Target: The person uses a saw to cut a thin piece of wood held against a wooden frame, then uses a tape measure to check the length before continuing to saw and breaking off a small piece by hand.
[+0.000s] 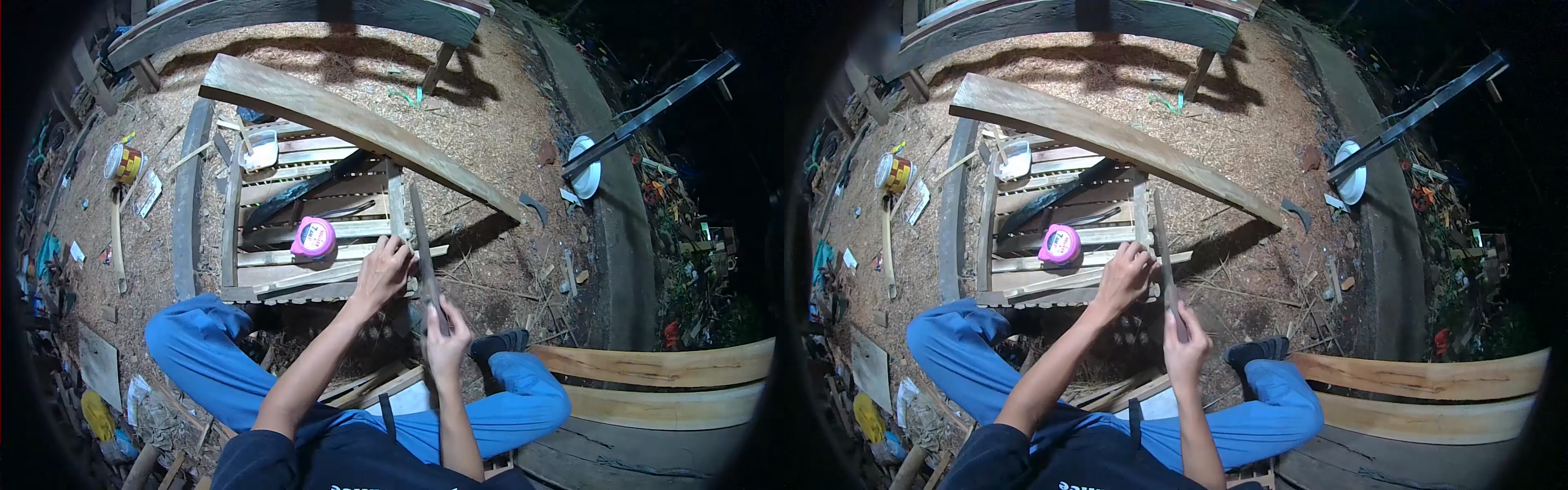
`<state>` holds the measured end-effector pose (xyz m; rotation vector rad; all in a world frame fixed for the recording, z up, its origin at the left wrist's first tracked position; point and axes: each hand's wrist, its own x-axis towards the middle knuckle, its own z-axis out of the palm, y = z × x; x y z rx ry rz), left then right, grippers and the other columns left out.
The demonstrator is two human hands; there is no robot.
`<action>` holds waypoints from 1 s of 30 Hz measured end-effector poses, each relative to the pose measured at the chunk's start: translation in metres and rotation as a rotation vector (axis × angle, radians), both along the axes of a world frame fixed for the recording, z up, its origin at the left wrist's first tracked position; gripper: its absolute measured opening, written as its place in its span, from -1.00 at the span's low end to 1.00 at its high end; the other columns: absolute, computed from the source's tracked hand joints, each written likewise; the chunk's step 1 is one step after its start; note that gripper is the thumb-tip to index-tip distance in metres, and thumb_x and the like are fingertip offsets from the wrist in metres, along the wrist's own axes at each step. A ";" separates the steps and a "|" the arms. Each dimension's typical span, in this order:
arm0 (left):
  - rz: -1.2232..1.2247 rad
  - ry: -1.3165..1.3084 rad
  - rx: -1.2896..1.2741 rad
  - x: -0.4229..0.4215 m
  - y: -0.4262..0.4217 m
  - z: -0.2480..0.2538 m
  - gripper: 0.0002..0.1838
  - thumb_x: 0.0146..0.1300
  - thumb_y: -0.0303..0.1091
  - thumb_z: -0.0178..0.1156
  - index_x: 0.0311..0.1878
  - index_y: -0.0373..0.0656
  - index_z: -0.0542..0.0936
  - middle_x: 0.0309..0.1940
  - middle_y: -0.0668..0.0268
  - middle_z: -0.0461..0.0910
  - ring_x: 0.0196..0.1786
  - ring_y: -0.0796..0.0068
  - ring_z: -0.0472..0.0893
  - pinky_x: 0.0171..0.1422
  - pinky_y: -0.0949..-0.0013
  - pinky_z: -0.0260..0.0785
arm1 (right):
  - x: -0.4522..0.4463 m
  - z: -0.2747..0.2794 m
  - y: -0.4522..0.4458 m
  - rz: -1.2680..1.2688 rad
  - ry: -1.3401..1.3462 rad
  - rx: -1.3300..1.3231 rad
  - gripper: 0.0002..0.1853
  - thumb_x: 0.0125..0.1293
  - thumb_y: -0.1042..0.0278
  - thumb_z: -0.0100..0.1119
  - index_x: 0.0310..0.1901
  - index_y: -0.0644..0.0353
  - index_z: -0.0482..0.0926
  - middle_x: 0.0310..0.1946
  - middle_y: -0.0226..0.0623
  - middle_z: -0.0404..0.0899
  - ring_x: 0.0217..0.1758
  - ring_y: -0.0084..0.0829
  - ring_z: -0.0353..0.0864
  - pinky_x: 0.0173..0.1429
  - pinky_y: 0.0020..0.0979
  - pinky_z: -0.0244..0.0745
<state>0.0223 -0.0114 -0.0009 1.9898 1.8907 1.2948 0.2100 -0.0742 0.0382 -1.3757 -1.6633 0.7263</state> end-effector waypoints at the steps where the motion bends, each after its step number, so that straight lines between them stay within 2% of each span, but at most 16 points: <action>1: 0.004 0.000 0.007 0.001 0.000 0.000 -0.81 0.33 -0.34 0.45 -0.16 -0.21 0.64 -0.12 0.16 0.58 -0.04 0.07 0.59 -0.02 0.07 0.55 | 0.012 0.001 -0.013 -0.039 0.086 -0.088 -0.70 0.49 0.48 0.38 0.13 0.52 0.73 0.05 -0.04 0.81 0.11 -0.35 0.79 0.30 -0.31 0.64; 2: -0.007 -0.019 -0.010 0.002 -0.001 0.000 -0.81 0.33 -0.33 0.46 -0.17 -0.20 0.65 -0.13 0.18 0.59 -0.04 0.07 0.58 -0.02 0.06 0.54 | 0.026 0.006 -0.026 -0.037 0.101 -0.167 -0.69 0.50 0.48 0.39 0.14 0.54 0.73 0.05 -0.10 0.80 0.11 -0.44 0.75 0.27 -0.38 0.64; 7: -0.030 -0.086 0.001 0.004 -0.006 0.002 -0.82 0.35 -0.32 0.46 -0.17 -0.19 0.68 -0.17 0.18 0.59 -0.07 0.07 0.58 -0.02 0.06 0.53 | 0.013 0.030 -0.034 -0.044 0.081 -0.161 -0.67 0.47 0.52 0.40 0.19 0.50 0.72 0.01 -0.14 0.81 0.06 -0.47 0.76 0.20 -0.38 0.65; 9: 0.038 -0.098 0.029 0.001 -0.002 0.002 -0.83 0.35 -0.32 0.45 -0.17 -0.19 0.68 -0.18 0.18 0.59 -0.08 0.06 0.59 -0.02 0.05 0.53 | -0.006 0.036 -0.029 -0.064 0.002 0.002 -0.67 0.45 0.54 0.40 0.19 0.49 0.72 0.04 -0.08 0.82 0.05 -0.42 0.78 0.19 -0.34 0.66; 10: 0.006 -0.106 0.035 0.000 -0.004 0.003 -0.83 0.36 -0.32 0.44 -0.17 -0.21 0.67 -0.18 0.17 0.58 -0.08 0.05 0.59 -0.02 0.04 0.53 | -0.012 0.029 -0.024 -0.096 -0.010 0.173 -0.67 0.46 0.53 0.39 0.19 0.49 0.72 0.08 -0.01 0.81 0.07 -0.37 0.79 0.21 -0.30 0.65; 13: 0.004 -0.113 0.030 0.000 -0.007 0.005 -0.83 0.36 -0.33 0.43 -0.17 -0.21 0.67 -0.18 0.17 0.58 -0.06 0.06 0.60 -0.02 0.05 0.54 | -0.028 0.035 -0.002 -0.116 0.125 0.176 -0.67 0.48 0.50 0.37 0.19 0.49 0.72 0.09 0.00 0.81 0.10 -0.33 0.80 0.25 -0.30 0.64; 15: 0.001 -0.135 0.019 0.002 -0.006 0.005 -0.83 0.34 -0.34 0.44 -0.18 -0.20 0.67 -0.18 0.17 0.58 -0.05 0.06 0.61 -0.02 0.06 0.54 | -0.031 0.036 0.014 -0.087 0.123 0.137 -0.66 0.49 0.48 0.35 0.20 0.49 0.71 0.10 0.01 0.81 0.13 -0.32 0.79 0.27 -0.29 0.63; 17: 0.016 -0.130 0.038 0.002 -0.007 0.006 -0.84 0.30 -0.35 0.43 -0.18 -0.20 0.68 -0.18 0.16 0.58 -0.06 0.07 0.61 -0.02 0.07 0.55 | -0.036 0.026 0.030 -0.040 0.102 0.134 -0.71 0.47 0.51 0.35 0.16 0.44 0.73 -0.09 -0.01 0.80 -0.10 -0.22 0.84 0.07 -0.27 0.66; 18: 0.016 -0.161 0.032 0.002 -0.007 0.007 -0.85 0.27 -0.36 0.42 -0.19 -0.20 0.68 -0.18 0.16 0.59 -0.06 0.06 0.61 -0.02 0.06 0.55 | -0.038 0.024 0.033 -0.036 0.102 0.153 -0.72 0.46 0.52 0.35 0.14 0.44 0.73 -0.15 -0.05 0.78 -0.16 -0.25 0.82 0.02 -0.30 0.66; 30: -0.011 -0.158 0.012 0.000 -0.008 0.007 -0.84 0.27 -0.38 0.46 -0.17 -0.22 0.70 -0.16 0.13 0.62 -0.07 0.06 0.64 -0.02 0.08 0.57 | -0.030 0.027 0.041 0.046 -0.030 0.117 -0.72 0.44 0.54 0.35 0.14 0.43 0.73 -0.14 0.01 0.76 -0.13 -0.11 0.82 0.03 -0.22 0.66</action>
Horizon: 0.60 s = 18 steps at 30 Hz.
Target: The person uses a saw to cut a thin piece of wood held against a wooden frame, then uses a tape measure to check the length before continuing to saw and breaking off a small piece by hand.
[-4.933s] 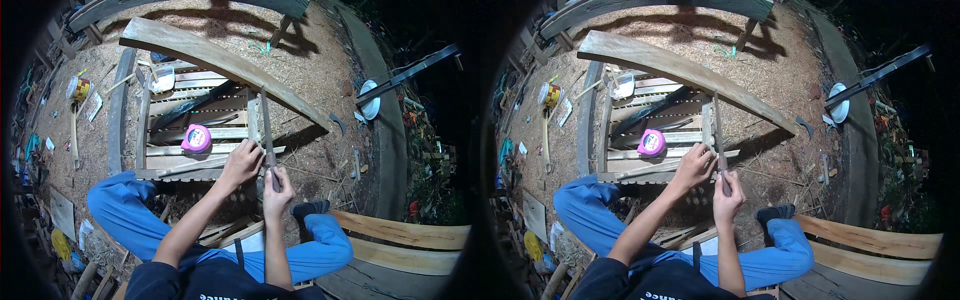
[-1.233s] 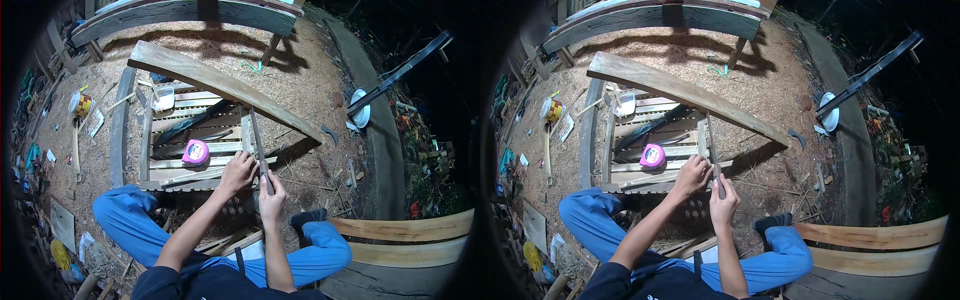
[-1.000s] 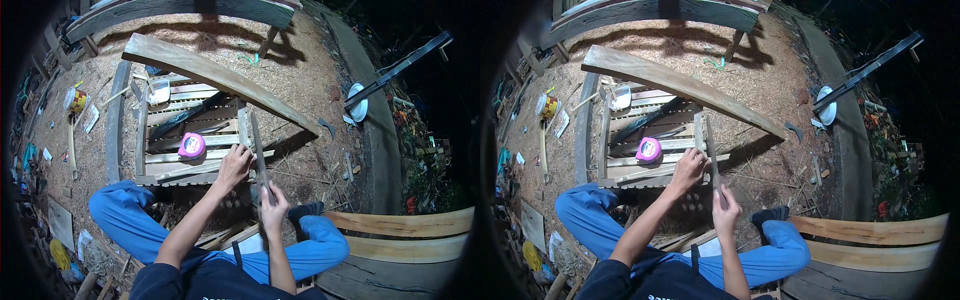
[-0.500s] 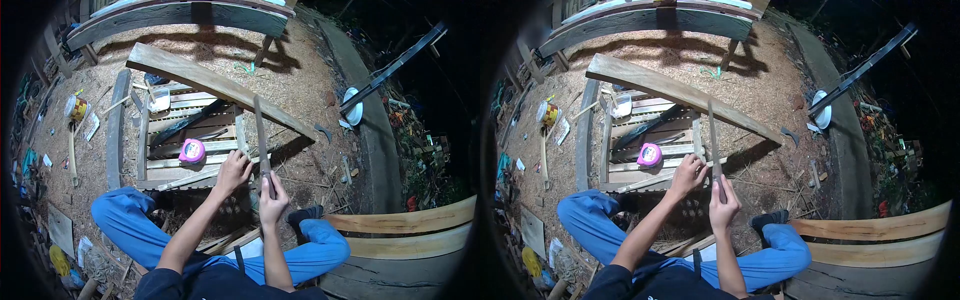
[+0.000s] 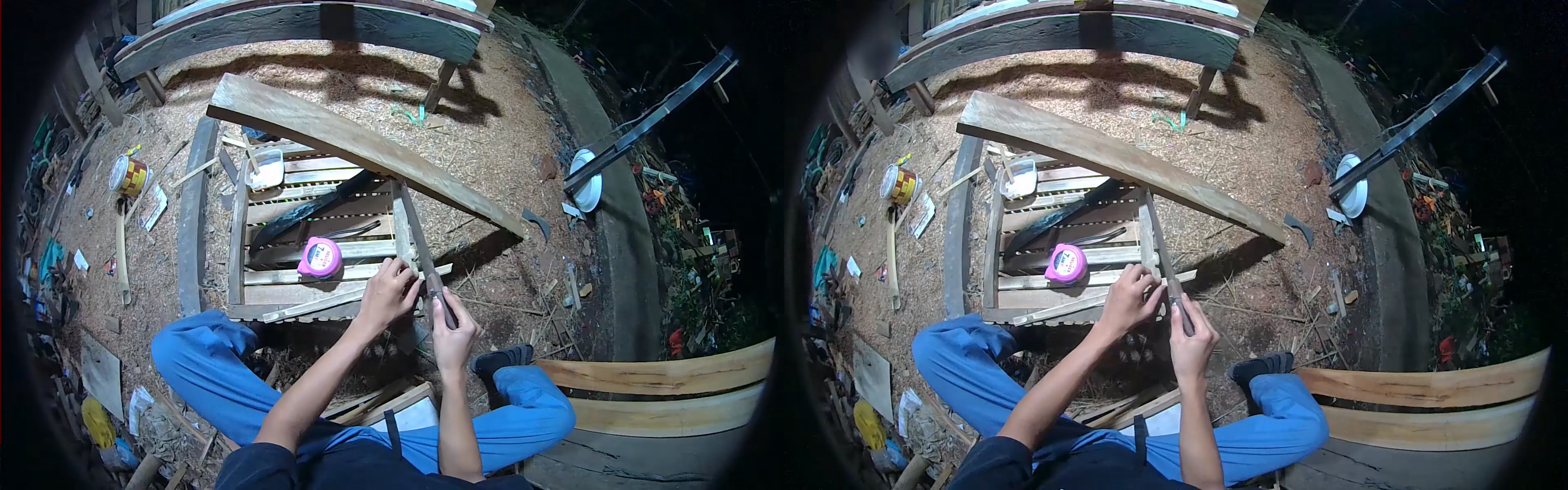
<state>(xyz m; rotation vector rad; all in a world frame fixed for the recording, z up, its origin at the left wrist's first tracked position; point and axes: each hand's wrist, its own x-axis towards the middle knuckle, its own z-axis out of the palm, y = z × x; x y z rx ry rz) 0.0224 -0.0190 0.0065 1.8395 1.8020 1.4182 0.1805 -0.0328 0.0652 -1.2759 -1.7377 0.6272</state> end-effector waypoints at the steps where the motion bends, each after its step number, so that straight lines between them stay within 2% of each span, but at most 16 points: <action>1: 0.003 0.000 -0.002 -0.001 0.000 0.000 -0.84 0.27 -0.38 0.46 -0.17 -0.22 0.70 -0.16 0.13 0.62 -0.07 0.06 0.64 -0.02 0.08 0.57 | 0.000 0.000 -0.001 -0.011 0.015 -0.019 -0.72 0.44 0.55 0.35 0.13 0.42 0.73 -0.14 0.02 0.76 -0.13 -0.09 0.81 0.03 -0.22 0.66; 10: -0.009 -0.002 0.005 0.000 -0.001 -0.001 -0.85 0.28 -0.41 0.47 -0.17 -0.21 0.70 -0.16 0.16 0.60 -0.10 0.07 0.64 -0.08 0.08 0.57 | -0.003 -0.011 -0.017 0.008 -0.047 0.042 -0.73 0.42 0.58 0.36 0.12 0.40 0.71 0.00 0.09 0.77 0.01 0.06 0.80 0.13 -0.14 0.65; 11: -0.012 0.016 0.001 0.001 -0.001 -0.001 -0.86 0.28 -0.41 0.47 -0.18 -0.20 0.70 -0.16 0.17 0.60 -0.10 0.07 0.64 -0.09 0.08 0.56 | 0.000 -0.012 -0.022 0.003 -0.025 -0.023 -0.71 0.41 0.57 0.38 0.13 0.41 0.72 0.01 0.11 0.77 0.03 0.06 0.81 0.16 -0.15 0.65; 14: 0.006 -0.010 -0.030 -0.001 0.000 -0.004 -0.83 0.29 -0.37 0.45 -0.19 -0.23 0.66 -0.14 0.16 0.60 -0.06 0.07 0.64 -0.08 0.06 0.58 | 0.021 -0.014 -0.041 -0.029 0.005 -0.123 -0.70 0.39 0.57 0.42 0.12 0.43 0.73 0.04 0.12 0.78 0.07 0.00 0.83 0.20 -0.18 0.66; 16: 0.018 -0.032 -0.057 0.000 0.000 -0.005 -0.82 0.30 -0.35 0.45 -0.18 -0.23 0.67 -0.14 0.16 0.59 -0.06 0.07 0.64 -0.10 0.05 0.58 | 0.045 -0.022 -0.068 -0.079 0.032 -0.201 -0.68 0.38 0.56 0.45 0.13 0.47 0.73 0.06 0.09 0.80 0.11 -0.15 0.84 0.26 -0.22 0.66; 17: 0.017 -0.010 -0.065 0.000 0.001 -0.005 -0.81 0.31 -0.34 0.45 -0.18 -0.23 0.67 -0.14 0.16 0.59 -0.06 0.08 0.64 -0.10 0.05 0.58 | 0.055 -0.019 -0.080 -0.085 0.024 -0.202 -0.68 0.38 0.56 0.45 0.13 0.47 0.73 0.06 0.09 0.80 0.11 -0.15 0.84 0.26 -0.22 0.66; 18: 0.023 -0.015 -0.084 0.001 0.000 -0.002 -0.81 0.31 -0.32 0.44 -0.18 -0.23 0.68 -0.16 0.16 0.60 -0.05 0.07 0.65 -0.09 0.06 0.60 | 0.059 -0.004 -0.091 -0.102 0.063 -0.263 -0.67 0.41 0.54 0.44 0.15 0.50 0.72 0.06 0.04 0.81 0.12 -0.25 0.81 0.27 -0.28 0.66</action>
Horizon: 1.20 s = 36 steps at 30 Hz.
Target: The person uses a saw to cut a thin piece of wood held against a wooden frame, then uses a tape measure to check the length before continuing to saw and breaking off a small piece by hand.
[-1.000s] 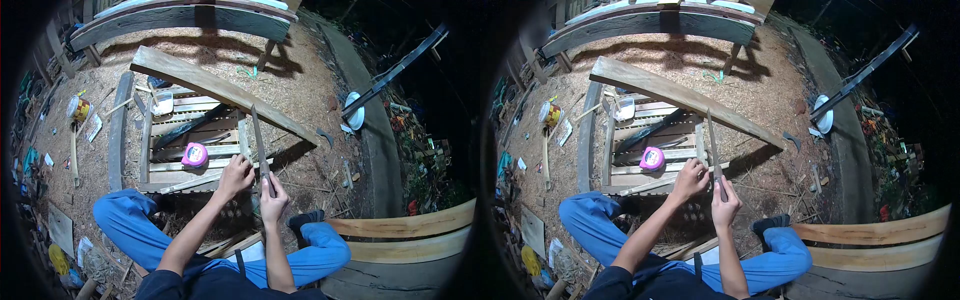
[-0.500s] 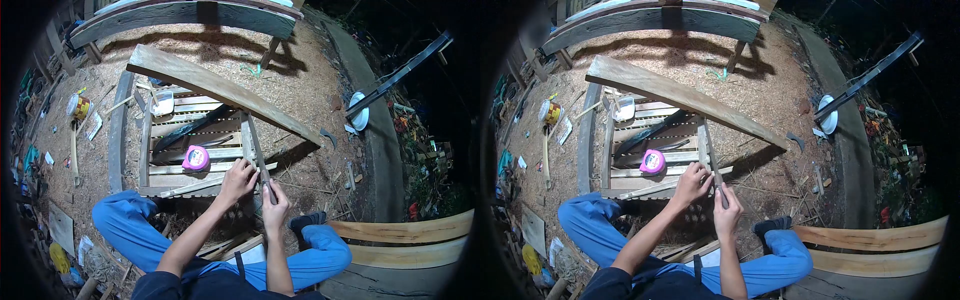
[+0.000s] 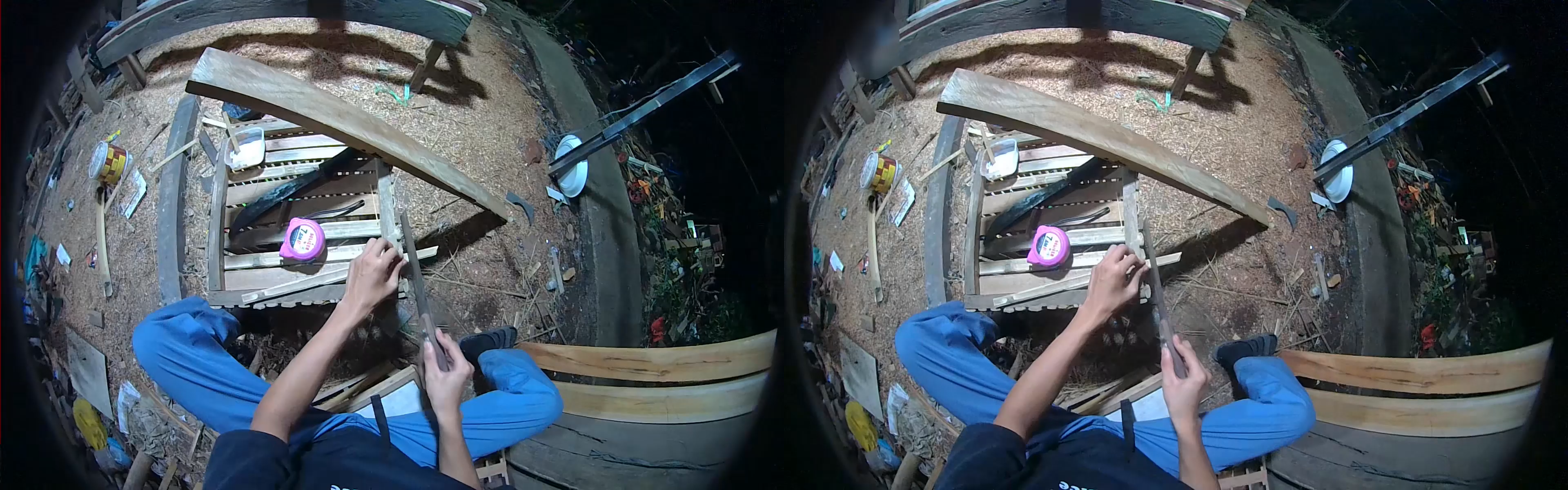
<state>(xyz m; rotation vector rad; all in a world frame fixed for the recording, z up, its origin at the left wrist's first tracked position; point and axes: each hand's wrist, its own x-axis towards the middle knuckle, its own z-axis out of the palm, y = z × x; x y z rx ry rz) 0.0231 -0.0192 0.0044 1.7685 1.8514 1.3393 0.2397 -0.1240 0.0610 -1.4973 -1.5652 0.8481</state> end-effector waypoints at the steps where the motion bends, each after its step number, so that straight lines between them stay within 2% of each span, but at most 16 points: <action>1: 0.000 0.008 0.006 0.001 -0.002 -0.001 -0.81 0.31 -0.32 0.44 -0.18 -0.23 0.68 -0.16 0.16 0.60 -0.05 0.07 0.65 -0.09 0.06 0.60 | 0.002 0.012 -0.007 -0.016 0.049 -0.055 -0.65 0.44 0.53 0.43 0.17 0.53 0.71 0.06 -0.02 0.81 0.12 -0.35 0.78 0.29 -0.34 0.65; 3: 0.005 -0.002 0.065 0.002 -0.005 0.000 -0.82 0.28 -0.33 0.48 -0.23 -0.22 0.70 -0.20 0.17 0.62 -0.11 0.07 0.67 -0.08 0.06 0.57 | 0.003 0.022 -0.006 -0.022 0.059 -0.031 -0.66 0.41 0.54 0.46 0.16 0.51 0.73 0.08 -0.01 0.81 0.11 -0.37 0.77 0.27 -0.34 0.66; 5: 0.010 -0.013 0.023 0.002 -0.005 -0.001 -0.80 0.28 -0.31 0.48 -0.23 -0.23 0.70 -0.18 0.16 0.63 -0.09 0.06 0.68 -0.06 0.07 0.58 | -0.001 0.034 -0.006 0.010 -0.010 0.010 -0.74 0.41 0.62 0.39 0.09 0.51 0.74 -0.08 -0.09 0.82 -0.04 -0.43 0.77 0.11 -0.35 0.67; 6: 0.046 -0.005 0.035 0.003 -0.001 -0.001 -0.80 0.29 -0.31 0.48 -0.23 -0.24 0.70 -0.18 0.16 0.63 -0.09 0.06 0.68 -0.06 0.07 0.58 | -0.004 0.038 -0.008 0.022 -0.008 0.008 -0.74 0.41 0.62 0.39 0.09 0.51 0.74 -0.08 -0.09 0.82 -0.04 -0.43 0.77 0.11 -0.35 0.67; 8: 0.076 0.021 0.066 0.005 0.001 -0.001 -0.82 0.31 -0.32 0.46 -0.22 -0.23 0.69 -0.18 0.16 0.62 -0.09 0.05 0.66 -0.06 0.04 0.58 | -0.008 0.042 -0.010 0.016 0.037 0.195 -0.74 0.40 0.62 0.40 0.07 0.50 0.74 -0.13 -0.10 0.81 -0.10 -0.41 0.77 0.07 -0.34 0.66; 9: 0.066 0.018 0.068 0.005 -0.001 0.001 -0.82 0.31 -0.32 0.46 -0.22 -0.23 0.69 -0.18 0.16 0.62 -0.09 0.05 0.66 -0.06 0.04 0.58 | -0.011 0.042 -0.009 0.007 0.034 0.197 -0.74 0.40 0.62 0.40 0.07 0.50 0.74 -0.13 -0.10 0.81 -0.10 -0.41 0.77 0.07 -0.34 0.66; 11: 0.059 -0.009 0.061 0.005 -0.002 0.003 -0.83 0.32 -0.33 0.45 -0.20 -0.22 0.69 -0.18 0.17 0.60 -0.08 0.05 0.65 -0.05 0.05 0.58 | -0.019 0.037 0.004 -0.004 0.030 0.243 -0.69 0.41 0.60 0.42 0.14 0.53 0.73 0.09 -0.01 0.81 0.16 -0.32 0.78 0.30 -0.30 0.64; 15: 0.062 0.014 0.059 0.005 -0.002 -0.001 -0.84 0.30 -0.34 0.44 -0.19 -0.21 0.69 -0.17 0.18 0.59 -0.06 0.07 0.65 -0.04 0.07 0.58 | -0.041 0.018 0.045 -0.030 0.036 0.154 -0.67 0.44 0.47 0.43 0.13 0.51 0.74 0.09 0.06 0.81 0.19 -0.23 0.79 0.37 -0.27 0.59; 22: 0.047 -0.012 0.071 0.005 -0.002 0.008 -0.84 0.28 -0.37 0.43 -0.20 -0.22 0.66 -0.20 0.19 0.59 -0.09 0.08 0.62 -0.06 0.07 0.55 | -0.054 -0.014 0.086 0.067 0.031 0.145 -0.69 0.45 0.47 0.41 0.14 0.46 0.75 0.06 0.01 0.82 0.14 -0.27 0.80 0.30 -0.28 0.63; 24: 0.035 -0.007 0.063 0.004 -0.002 0.010 -0.84 0.29 -0.37 0.43 -0.19 -0.23 0.66 -0.20 0.18 0.58 -0.10 0.07 0.62 -0.06 0.07 0.55 | -0.057 -0.020 0.086 0.034 -0.021 0.287 -0.73 0.43 0.49 0.42 0.08 0.43 0.77 -0.06 0.02 0.83 -0.01 -0.19 0.85 0.17 -0.25 0.67; 29: -0.020 0.022 0.037 0.002 -0.003 0.008 -0.83 0.34 -0.37 0.41 -0.17 -0.26 0.64 -0.19 0.17 0.57 -0.10 0.06 0.61 -0.06 0.06 0.54 | -0.053 -0.019 0.079 0.021 0.057 0.163 -0.73 0.43 0.47 0.42 0.09 0.43 0.77 -0.04 0.03 0.83 0.02 -0.14 0.85 0.20 -0.21 0.67; 31: -0.023 0.047 0.044 0.003 -0.002 0.007 -0.83 0.35 -0.38 0.39 -0.17 -0.26 0.62 -0.17 0.15 0.55 -0.09 0.05 0.61 -0.05 0.04 0.56 | -0.055 -0.012 0.077 0.013 0.058 0.128 -0.71 0.42 0.49 0.43 0.11 0.43 0.76 -0.02 -0.08 0.84 0.00 -0.35 0.82 0.18 -0.30 0.66; 36: -0.045 0.023 0.034 0.003 -0.002 0.006 -0.84 0.34 -0.39 0.39 -0.15 -0.25 0.63 -0.17 0.14 0.55 -0.08 0.04 0.61 -0.05 0.04 0.56 | -0.061 -0.004 0.077 0.032 -0.080 0.238 -0.75 0.41 0.52 0.42 0.08 0.41 0.75 -0.02 0.01 0.83 0.02 -0.20 0.86 0.19 -0.22 0.69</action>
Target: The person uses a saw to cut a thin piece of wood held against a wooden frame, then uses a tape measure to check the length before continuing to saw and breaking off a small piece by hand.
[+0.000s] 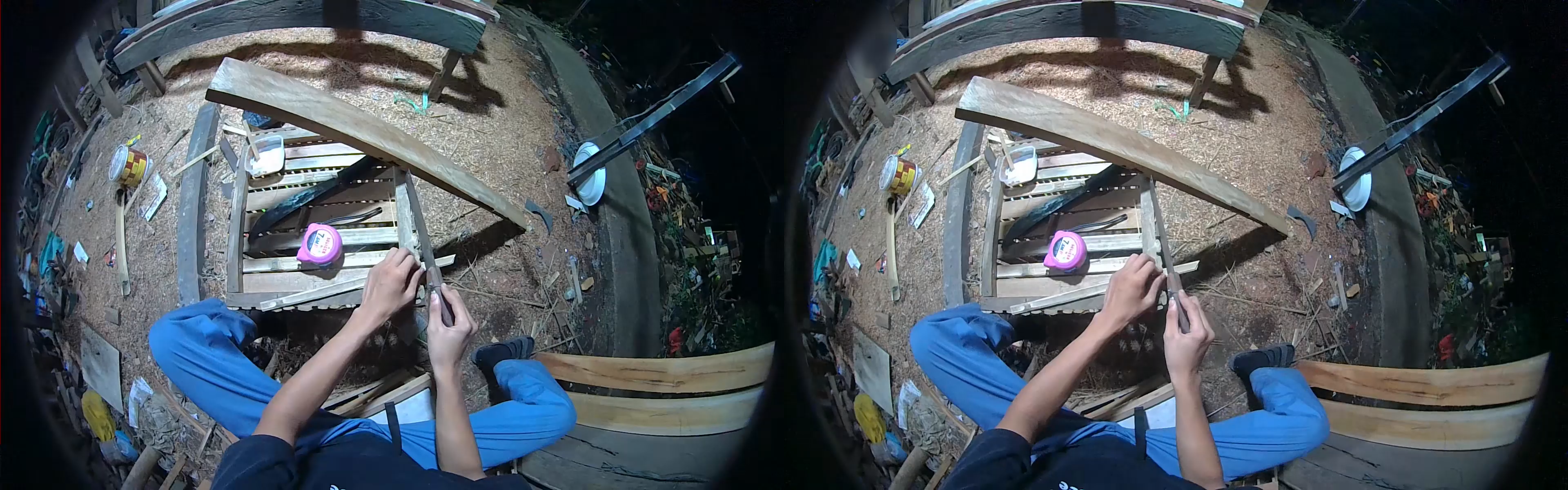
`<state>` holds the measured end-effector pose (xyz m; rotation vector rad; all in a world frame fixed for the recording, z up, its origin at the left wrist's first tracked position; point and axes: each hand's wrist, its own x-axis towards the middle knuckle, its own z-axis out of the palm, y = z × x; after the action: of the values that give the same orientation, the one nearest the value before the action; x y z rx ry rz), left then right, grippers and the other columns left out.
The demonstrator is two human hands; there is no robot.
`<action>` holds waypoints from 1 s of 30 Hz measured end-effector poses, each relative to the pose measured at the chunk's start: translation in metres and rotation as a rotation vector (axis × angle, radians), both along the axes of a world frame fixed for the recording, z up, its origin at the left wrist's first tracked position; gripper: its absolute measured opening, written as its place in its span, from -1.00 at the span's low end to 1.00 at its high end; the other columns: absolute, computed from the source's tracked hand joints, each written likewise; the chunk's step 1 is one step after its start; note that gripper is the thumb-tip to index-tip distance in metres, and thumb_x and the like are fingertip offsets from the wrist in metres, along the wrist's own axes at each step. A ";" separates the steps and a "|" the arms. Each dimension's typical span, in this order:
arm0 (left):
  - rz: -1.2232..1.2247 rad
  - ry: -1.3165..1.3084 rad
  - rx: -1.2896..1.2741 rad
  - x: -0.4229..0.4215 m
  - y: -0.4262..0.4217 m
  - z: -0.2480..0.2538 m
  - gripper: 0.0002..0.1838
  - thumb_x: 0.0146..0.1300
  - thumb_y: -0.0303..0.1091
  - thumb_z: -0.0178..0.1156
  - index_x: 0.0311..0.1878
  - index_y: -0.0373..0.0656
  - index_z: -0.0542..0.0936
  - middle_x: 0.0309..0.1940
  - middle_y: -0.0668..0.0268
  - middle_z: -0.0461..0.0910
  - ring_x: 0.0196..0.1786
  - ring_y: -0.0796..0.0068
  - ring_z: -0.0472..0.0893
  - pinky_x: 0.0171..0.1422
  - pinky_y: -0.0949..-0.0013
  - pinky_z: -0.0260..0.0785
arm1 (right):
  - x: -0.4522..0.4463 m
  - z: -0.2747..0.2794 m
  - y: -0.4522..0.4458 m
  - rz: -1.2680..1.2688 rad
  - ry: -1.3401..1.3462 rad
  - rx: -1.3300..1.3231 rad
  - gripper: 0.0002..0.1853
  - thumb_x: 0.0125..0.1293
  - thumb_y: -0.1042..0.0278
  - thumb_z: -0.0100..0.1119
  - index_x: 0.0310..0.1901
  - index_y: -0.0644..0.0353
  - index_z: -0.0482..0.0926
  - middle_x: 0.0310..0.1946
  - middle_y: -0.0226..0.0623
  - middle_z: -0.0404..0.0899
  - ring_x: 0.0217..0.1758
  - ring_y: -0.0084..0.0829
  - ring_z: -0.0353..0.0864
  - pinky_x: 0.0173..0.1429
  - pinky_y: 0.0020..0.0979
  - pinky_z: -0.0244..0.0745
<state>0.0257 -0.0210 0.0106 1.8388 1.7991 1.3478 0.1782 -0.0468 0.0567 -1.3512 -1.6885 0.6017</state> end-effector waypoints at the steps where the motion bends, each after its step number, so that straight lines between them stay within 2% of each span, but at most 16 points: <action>1: 0.003 -0.002 -0.003 0.001 -0.001 0.000 -0.84 0.34 -0.39 0.39 -0.15 -0.25 0.63 -0.17 0.14 0.55 -0.08 0.04 0.61 -0.05 0.04 0.56 | 0.000 -0.001 -0.002 0.003 -0.002 -0.003 -0.75 0.41 0.52 0.42 0.08 0.41 0.75 -0.02 0.01 0.83 0.02 -0.20 0.86 0.19 -0.22 0.69; 3: 0.019 -0.014 -0.012 0.001 0.000 0.001 -0.83 0.34 -0.37 0.39 -0.16 -0.24 0.63 -0.16 0.15 0.56 -0.07 0.05 0.61 -0.04 0.05 0.57 | 0.000 -0.004 -0.006 0.004 -0.019 0.051 -0.78 0.44 0.53 0.38 0.06 0.41 0.74 -0.06 0.08 0.79 -0.02 0.04 0.83 0.12 -0.12 0.68; 10: 0.016 0.015 -0.011 0.001 -0.001 0.002 -0.82 0.36 -0.33 0.39 -0.16 -0.24 0.64 -0.16 0.14 0.55 -0.07 0.06 0.62 -0.03 0.06 0.57 | 0.003 -0.014 -0.009 -0.020 -0.058 0.078 -0.78 0.41 0.53 0.42 0.04 0.38 0.75 0.00 0.11 0.80 0.08 0.07 0.83 0.21 -0.12 0.69; 12: 0.017 0.013 -0.002 0.000 -0.002 0.002 -0.82 0.36 -0.34 0.40 -0.17 -0.24 0.63 -0.15 0.15 0.56 -0.07 0.05 0.62 -0.04 0.07 0.57 | 0.000 -0.011 -0.009 -0.013 -0.062 0.050 -0.76 0.39 0.54 0.43 0.05 0.39 0.76 0.00 0.08 0.82 0.09 -0.09 0.85 0.26 -0.18 0.67; 15: 0.017 0.005 0.008 0.000 -0.001 -0.001 -0.81 0.34 -0.34 0.42 -0.16 -0.24 0.63 -0.13 0.15 0.57 -0.07 0.05 0.62 -0.04 0.07 0.57 | 0.001 -0.003 -0.012 -0.005 -0.009 -0.069 -0.78 0.40 0.53 0.44 0.03 0.39 0.76 0.00 0.06 0.83 0.11 -0.12 0.84 0.29 -0.18 0.65; 16: 0.008 0.003 0.007 0.000 -0.002 -0.002 -0.80 0.33 -0.35 0.42 -0.15 -0.24 0.63 -0.12 0.15 0.58 -0.06 0.04 0.62 -0.04 0.06 0.56 | 0.004 -0.013 -0.009 -0.002 0.015 -0.014 -0.77 0.40 0.52 0.44 0.03 0.40 0.75 0.00 0.03 0.83 0.11 -0.16 0.84 0.30 -0.19 0.64; 17: 0.008 -0.006 -0.001 0.000 -0.002 -0.003 -0.80 0.33 -0.35 0.42 -0.15 -0.24 0.63 -0.12 0.15 0.58 -0.06 0.04 0.62 -0.04 0.06 0.56 | 0.008 -0.015 -0.012 -0.002 0.007 -0.022 -0.77 0.40 0.52 0.44 0.03 0.40 0.75 0.00 0.03 0.83 0.11 -0.16 0.84 0.30 -0.19 0.64; 19: 0.048 0.015 0.011 0.002 -0.001 -0.005 -0.80 0.33 -0.36 0.42 -0.15 -0.24 0.62 -0.13 0.14 0.57 -0.05 0.03 0.61 -0.04 0.04 0.55 | 0.014 -0.008 -0.020 0.029 -0.038 0.021 -0.78 0.41 0.54 0.43 0.05 0.37 0.73 -0.07 0.04 0.81 0.02 -0.04 0.86 0.14 -0.21 0.70; 20: 0.058 -0.012 -0.004 0.003 -0.001 -0.006 -0.81 0.33 -0.37 0.42 -0.14 -0.24 0.62 -0.13 0.14 0.57 -0.04 0.02 0.60 -0.05 0.02 0.54 | 0.023 0.001 -0.031 0.008 -0.092 -0.015 -0.74 0.39 0.55 0.45 0.08 0.39 0.73 -0.08 -0.01 0.82 -0.01 -0.16 0.87 0.14 -0.26 0.70; 21: 0.088 -0.033 0.028 0.005 -0.001 -0.005 -0.82 0.28 -0.42 0.46 -0.20 -0.22 0.62 -0.18 0.18 0.57 -0.10 0.05 0.62 -0.10 0.05 0.54 | 0.035 0.000 -0.042 0.004 -0.103 -0.018 -0.74 0.39 0.55 0.45 0.08 0.39 0.73 -0.08 -0.01 0.82 -0.01 -0.16 0.87 0.14 -0.26 0.70; 23: 0.082 -0.013 0.009 0.005 -0.001 -0.005 -0.83 0.29 -0.41 0.46 -0.20 -0.21 0.63 -0.18 0.19 0.57 -0.10 0.06 0.61 -0.10 0.06 0.54 | 0.062 -0.001 -0.067 -0.062 0.150 -0.296 -0.71 0.40 0.56 0.45 0.10 0.44 0.72 -0.07 -0.05 0.84 -0.01 -0.32 0.84 0.14 -0.32 0.69; 24: 0.083 -0.002 0.022 0.005 -0.001 -0.003 -0.83 0.31 -0.39 0.45 -0.21 -0.21 0.63 -0.19 0.20 0.57 -0.11 0.07 0.60 -0.10 0.07 0.54 | 0.070 0.005 -0.071 -0.040 0.157 -0.308 -0.70 0.42 0.56 0.44 0.13 0.47 0.72 -0.01 -0.07 0.83 0.01 -0.43 0.79 0.15 -0.36 0.68; 27: 0.058 -0.019 0.014 0.000 0.001 -0.008 -0.84 0.33 -0.36 0.45 -0.20 -0.20 0.65 -0.19 0.22 0.57 -0.09 0.08 0.60 -0.09 0.07 0.54 | 0.085 0.018 -0.082 -0.016 0.039 -0.178 -0.69 0.43 0.56 0.43 0.15 0.47 0.73 0.07 -0.03 0.81 0.07 -0.39 0.79 0.22 -0.34 0.67; 30: 0.047 0.008 0.016 -0.001 0.000 -0.009 -0.84 0.35 -0.35 0.44 -0.19 -0.20 0.66 -0.17 0.20 0.57 -0.07 0.09 0.61 -0.05 0.06 0.55 | 0.064 0.013 -0.075 -0.121 0.201 -0.105 -0.68 0.43 0.56 0.42 0.16 0.50 0.72 0.11 0.03 0.80 0.15 -0.30 0.78 0.29 -0.30 0.64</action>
<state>0.0247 -0.0205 0.0017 1.8232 1.8520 1.3775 0.2420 -0.1220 0.0698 -1.4062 -1.4209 0.7383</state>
